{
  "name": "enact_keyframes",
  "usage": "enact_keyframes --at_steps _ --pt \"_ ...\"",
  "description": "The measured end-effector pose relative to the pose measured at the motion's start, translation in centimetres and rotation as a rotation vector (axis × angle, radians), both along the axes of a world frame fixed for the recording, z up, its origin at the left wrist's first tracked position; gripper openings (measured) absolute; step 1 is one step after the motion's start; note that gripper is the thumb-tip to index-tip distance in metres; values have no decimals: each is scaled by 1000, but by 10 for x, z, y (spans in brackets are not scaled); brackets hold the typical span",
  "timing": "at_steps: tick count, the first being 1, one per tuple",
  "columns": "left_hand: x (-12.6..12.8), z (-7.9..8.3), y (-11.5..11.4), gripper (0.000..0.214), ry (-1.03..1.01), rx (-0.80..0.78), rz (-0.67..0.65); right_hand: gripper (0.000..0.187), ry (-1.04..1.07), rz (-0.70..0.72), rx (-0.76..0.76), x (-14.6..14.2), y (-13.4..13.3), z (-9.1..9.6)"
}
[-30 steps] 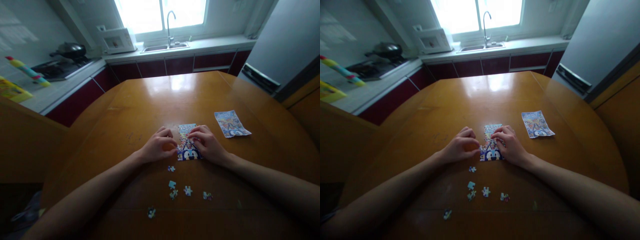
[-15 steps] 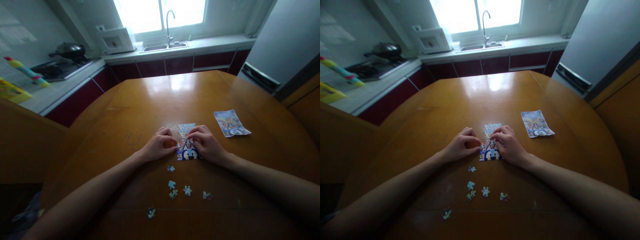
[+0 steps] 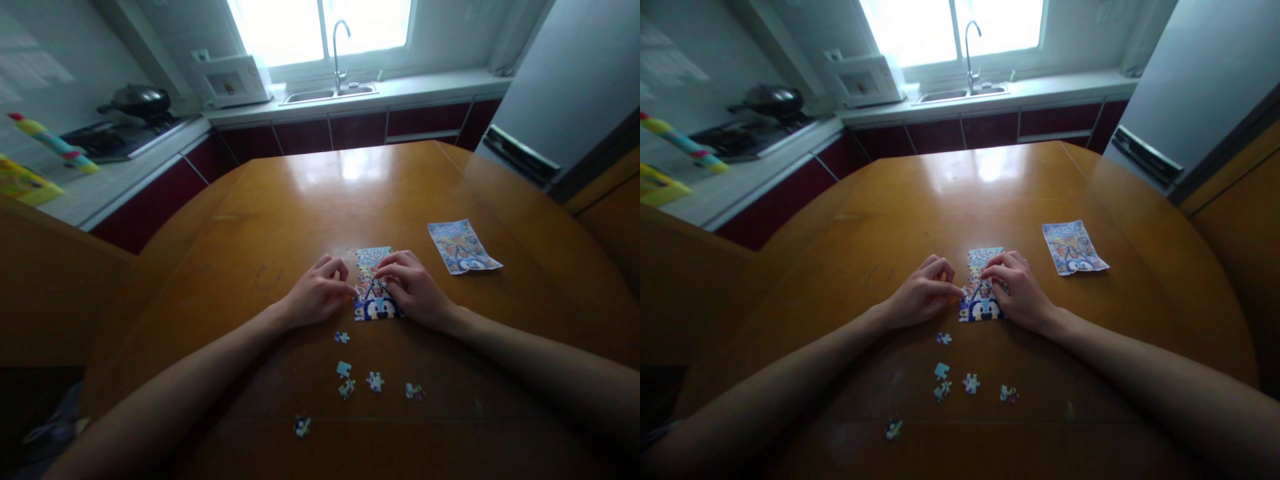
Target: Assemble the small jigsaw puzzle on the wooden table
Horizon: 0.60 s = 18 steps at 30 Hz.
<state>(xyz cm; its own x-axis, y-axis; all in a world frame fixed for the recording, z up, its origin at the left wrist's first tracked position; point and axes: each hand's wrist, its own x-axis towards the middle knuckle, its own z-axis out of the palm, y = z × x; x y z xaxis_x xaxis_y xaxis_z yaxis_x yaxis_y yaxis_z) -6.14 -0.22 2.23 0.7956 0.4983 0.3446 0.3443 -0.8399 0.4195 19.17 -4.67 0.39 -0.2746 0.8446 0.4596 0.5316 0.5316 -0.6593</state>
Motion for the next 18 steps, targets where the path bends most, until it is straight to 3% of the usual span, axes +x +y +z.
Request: enact_keyframes --at_steps 18 --pt "0 -2 -1 37 -26 14 3 26 8 2 -2 0 1 -3"
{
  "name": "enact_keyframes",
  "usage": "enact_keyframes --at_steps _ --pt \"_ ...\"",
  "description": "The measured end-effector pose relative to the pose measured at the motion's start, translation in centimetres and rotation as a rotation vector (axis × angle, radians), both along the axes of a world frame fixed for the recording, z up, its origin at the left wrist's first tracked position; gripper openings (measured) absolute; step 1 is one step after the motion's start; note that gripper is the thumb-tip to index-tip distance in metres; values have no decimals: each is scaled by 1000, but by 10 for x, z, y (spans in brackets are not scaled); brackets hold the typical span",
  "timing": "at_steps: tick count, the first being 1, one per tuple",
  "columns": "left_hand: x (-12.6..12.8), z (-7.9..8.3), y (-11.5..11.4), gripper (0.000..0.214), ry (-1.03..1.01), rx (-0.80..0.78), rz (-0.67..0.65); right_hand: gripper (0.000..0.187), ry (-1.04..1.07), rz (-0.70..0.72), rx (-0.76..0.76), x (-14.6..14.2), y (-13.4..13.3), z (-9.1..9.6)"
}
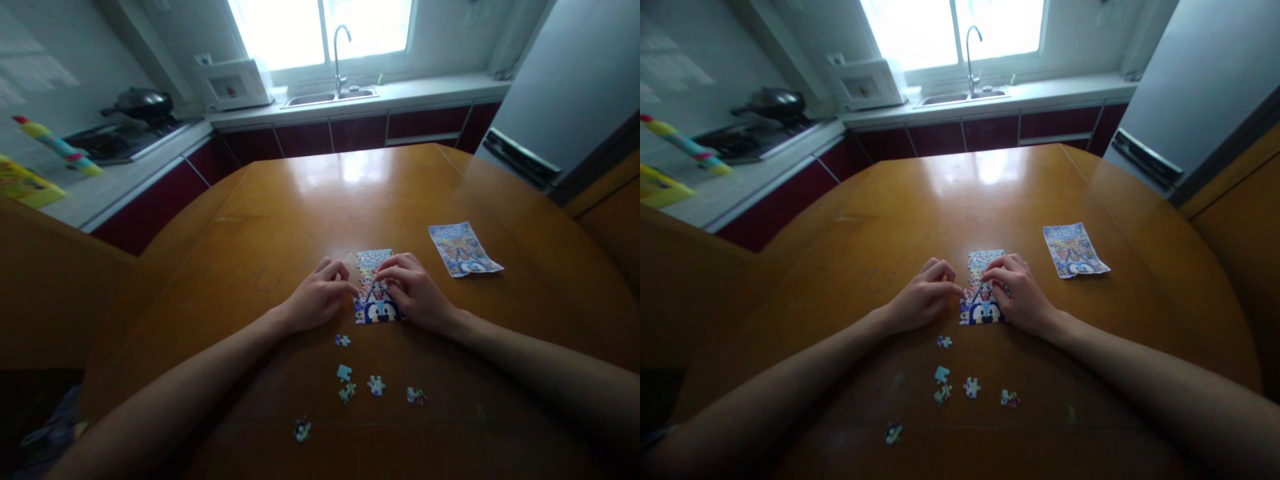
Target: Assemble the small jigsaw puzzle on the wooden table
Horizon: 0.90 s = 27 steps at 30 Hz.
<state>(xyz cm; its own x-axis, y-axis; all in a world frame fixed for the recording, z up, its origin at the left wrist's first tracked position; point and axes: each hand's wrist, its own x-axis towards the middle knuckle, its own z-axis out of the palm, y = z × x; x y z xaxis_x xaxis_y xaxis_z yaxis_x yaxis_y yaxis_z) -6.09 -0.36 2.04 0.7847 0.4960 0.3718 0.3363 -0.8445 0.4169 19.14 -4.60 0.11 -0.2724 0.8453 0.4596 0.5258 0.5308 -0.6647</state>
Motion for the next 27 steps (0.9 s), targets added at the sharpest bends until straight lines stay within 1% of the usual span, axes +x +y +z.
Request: enact_keyframes --at_steps 3,12,16,21,23,27 --pt "-1 0 0 43 -23 27 22 25 3 0 -1 0 0 1" --pt "1 -2 -1 41 41 47 40 26 -1 -3 -3 0 0 0" --pt "1 -2 -3 45 24 36 42 25 -3 -2 -4 0 0 0" --pt "1 -2 -2 37 -50 35 103 26 -1 -3 7 0 0 0" --pt "0 -2 -2 35 -54 29 99 27 -5 -1 6 0 0 0" --pt "1 -1 -2 37 -46 17 50 26 -1 -1 1 0 0 0"
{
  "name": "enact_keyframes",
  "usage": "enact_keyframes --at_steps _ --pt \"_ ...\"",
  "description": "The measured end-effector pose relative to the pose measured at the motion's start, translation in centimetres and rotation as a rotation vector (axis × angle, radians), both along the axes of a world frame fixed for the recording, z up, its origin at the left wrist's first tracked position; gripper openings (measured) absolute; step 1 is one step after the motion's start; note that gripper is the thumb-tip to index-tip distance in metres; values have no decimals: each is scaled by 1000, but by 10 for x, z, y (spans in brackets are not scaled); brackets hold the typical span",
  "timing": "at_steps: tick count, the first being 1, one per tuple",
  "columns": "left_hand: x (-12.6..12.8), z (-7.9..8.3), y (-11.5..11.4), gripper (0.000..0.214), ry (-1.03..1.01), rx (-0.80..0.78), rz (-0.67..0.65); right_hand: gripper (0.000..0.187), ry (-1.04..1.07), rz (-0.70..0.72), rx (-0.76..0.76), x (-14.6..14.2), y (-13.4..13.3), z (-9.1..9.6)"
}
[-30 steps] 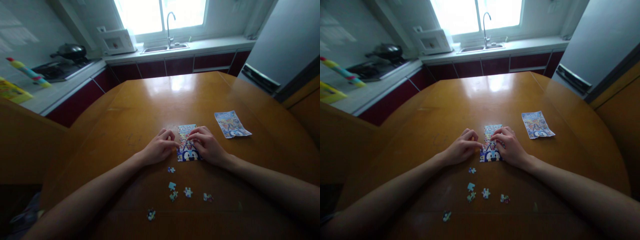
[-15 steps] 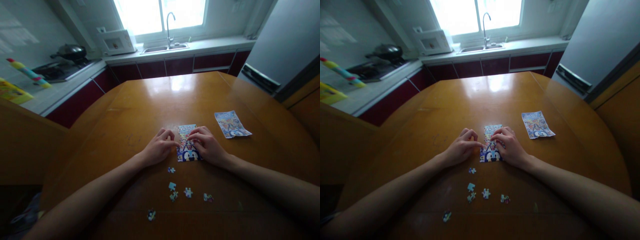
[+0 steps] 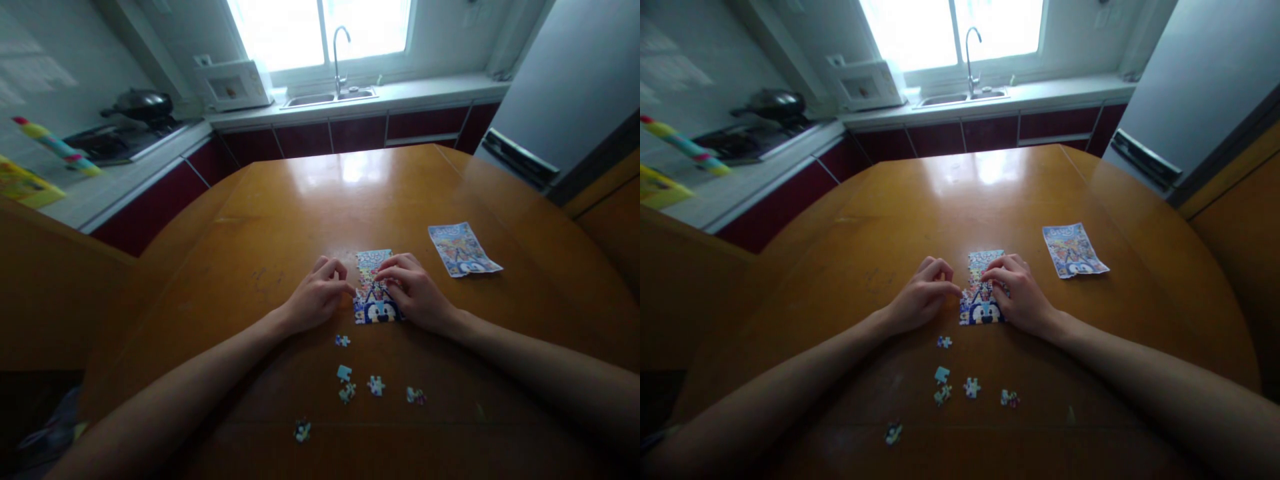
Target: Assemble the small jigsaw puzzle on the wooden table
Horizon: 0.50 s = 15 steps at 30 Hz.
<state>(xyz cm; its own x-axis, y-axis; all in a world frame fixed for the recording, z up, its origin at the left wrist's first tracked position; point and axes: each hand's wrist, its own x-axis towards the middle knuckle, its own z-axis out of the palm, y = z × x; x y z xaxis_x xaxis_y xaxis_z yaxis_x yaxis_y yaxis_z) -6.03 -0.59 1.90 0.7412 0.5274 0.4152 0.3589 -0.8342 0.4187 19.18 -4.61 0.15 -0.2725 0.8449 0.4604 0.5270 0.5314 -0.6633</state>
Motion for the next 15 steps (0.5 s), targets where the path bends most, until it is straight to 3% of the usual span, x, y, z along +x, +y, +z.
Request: enact_keyframes --at_steps 9,15 --pt "0 0 -1 38 8 4 -22 25 3 -2 -3 0 0 1" --pt "0 -2 0 35 -57 -4 69 26 2 -2 -4 0 -1 3"
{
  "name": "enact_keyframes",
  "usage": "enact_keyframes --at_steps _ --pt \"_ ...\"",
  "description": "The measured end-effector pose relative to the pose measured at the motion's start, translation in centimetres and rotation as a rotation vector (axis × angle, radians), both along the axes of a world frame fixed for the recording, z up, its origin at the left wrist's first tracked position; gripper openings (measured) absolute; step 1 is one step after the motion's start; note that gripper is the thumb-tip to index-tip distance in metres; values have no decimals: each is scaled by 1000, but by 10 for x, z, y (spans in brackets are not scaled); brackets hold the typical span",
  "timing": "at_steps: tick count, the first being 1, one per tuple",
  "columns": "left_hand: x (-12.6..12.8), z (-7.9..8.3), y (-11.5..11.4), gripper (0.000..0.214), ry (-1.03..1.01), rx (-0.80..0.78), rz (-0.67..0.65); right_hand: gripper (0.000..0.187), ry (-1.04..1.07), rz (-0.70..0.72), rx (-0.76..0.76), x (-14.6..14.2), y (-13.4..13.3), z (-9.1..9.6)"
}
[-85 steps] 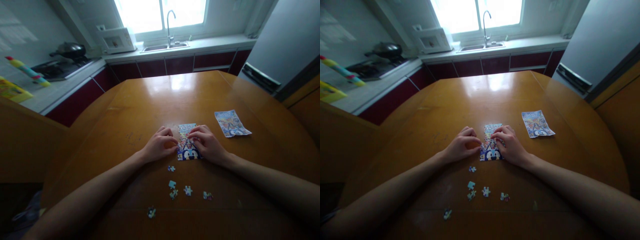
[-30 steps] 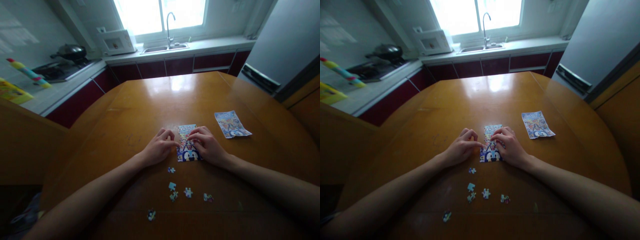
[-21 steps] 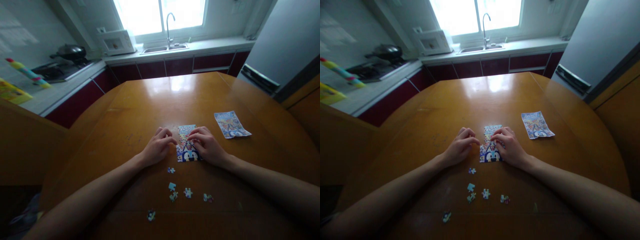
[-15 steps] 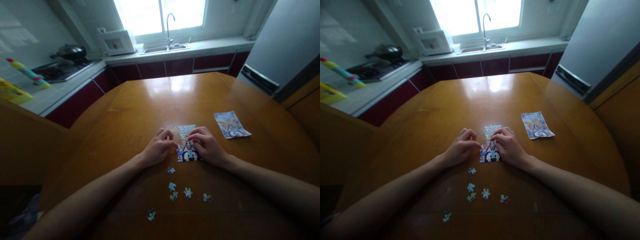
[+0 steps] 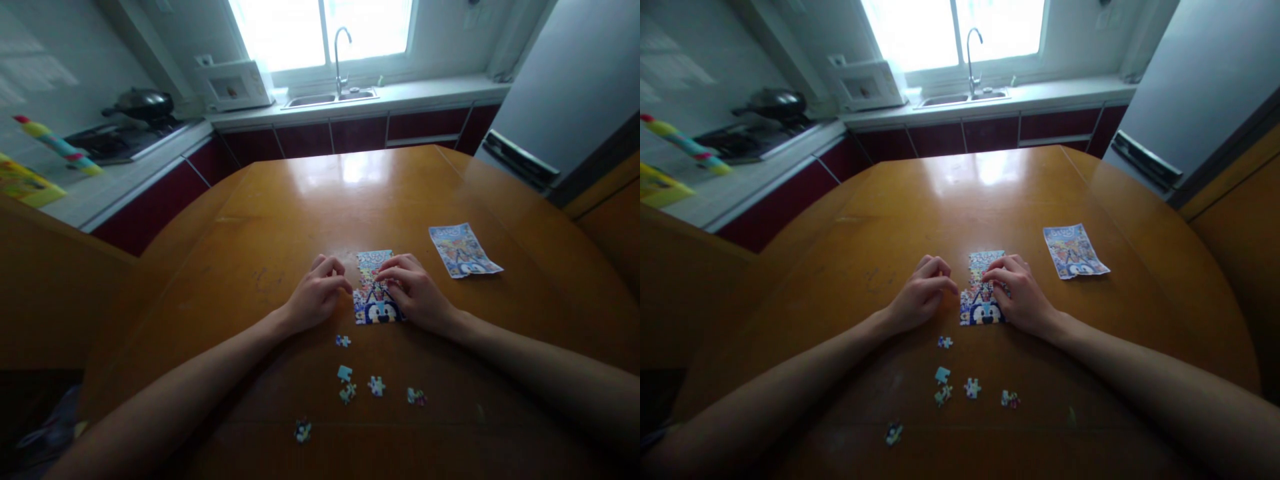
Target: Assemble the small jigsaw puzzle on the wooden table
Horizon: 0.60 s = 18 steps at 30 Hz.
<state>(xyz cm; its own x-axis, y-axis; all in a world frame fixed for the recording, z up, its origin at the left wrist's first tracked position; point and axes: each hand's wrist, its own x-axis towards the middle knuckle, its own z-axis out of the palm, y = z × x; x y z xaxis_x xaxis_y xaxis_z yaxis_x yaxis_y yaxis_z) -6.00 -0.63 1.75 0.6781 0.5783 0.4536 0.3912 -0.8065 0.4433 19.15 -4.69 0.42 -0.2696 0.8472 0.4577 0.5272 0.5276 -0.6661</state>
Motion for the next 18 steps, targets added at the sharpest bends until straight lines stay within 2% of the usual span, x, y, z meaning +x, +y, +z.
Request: enact_keyframes --at_steps 10,18 --pt "1 1 -1 37 24 2 -77 26 1 -5 3 0 0 -2" --pt "0 1 1 37 74 -15 -88 26 5 1 -3 0 0 -2"
